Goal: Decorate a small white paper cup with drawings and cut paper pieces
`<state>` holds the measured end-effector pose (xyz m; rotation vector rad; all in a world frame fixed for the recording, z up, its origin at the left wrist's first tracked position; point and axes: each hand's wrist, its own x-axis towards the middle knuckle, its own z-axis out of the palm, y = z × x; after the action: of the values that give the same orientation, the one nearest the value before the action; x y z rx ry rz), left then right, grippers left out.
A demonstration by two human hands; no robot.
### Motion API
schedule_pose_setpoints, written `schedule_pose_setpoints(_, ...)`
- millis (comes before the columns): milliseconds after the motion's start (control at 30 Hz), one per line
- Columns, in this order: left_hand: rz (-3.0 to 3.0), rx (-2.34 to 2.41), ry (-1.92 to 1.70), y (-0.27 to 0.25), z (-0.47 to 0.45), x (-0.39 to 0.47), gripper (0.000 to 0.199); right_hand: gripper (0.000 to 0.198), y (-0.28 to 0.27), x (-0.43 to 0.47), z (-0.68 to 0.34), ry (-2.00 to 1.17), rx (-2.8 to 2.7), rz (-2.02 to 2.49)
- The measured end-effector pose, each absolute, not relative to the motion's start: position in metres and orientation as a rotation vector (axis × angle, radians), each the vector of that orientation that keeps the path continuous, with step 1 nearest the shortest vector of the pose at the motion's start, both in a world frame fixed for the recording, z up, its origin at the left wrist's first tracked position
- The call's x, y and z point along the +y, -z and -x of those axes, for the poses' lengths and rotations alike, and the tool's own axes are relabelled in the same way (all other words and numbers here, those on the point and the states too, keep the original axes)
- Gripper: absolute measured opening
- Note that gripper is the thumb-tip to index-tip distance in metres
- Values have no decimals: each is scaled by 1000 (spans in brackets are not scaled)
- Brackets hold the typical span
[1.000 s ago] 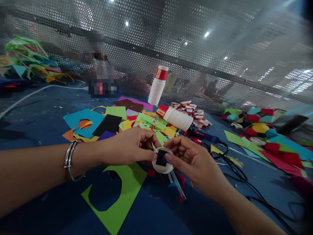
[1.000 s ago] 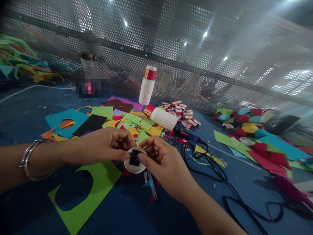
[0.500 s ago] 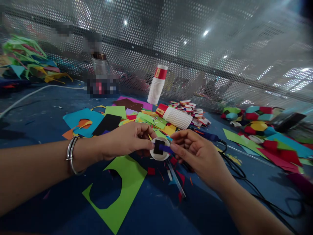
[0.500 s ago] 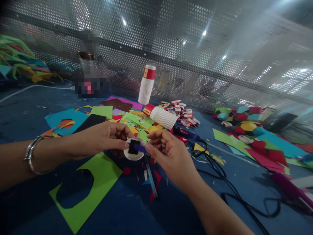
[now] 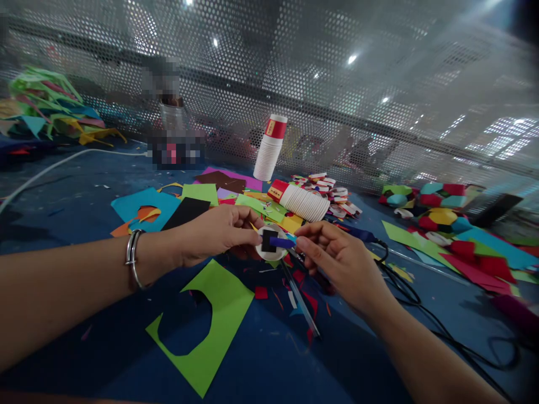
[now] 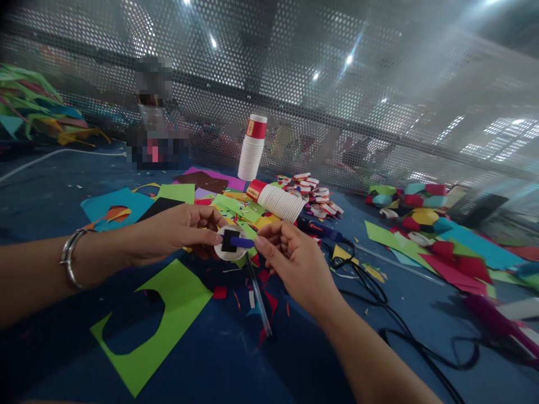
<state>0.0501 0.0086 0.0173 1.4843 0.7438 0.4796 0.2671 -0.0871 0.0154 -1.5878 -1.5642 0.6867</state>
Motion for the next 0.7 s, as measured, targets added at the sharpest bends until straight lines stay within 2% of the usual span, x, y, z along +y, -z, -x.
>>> schedule_pose_setpoints(700, -1303, 491, -321, -14, -47, 12, 26, 25, -14, -87, -266, -987, -1485, 1565)
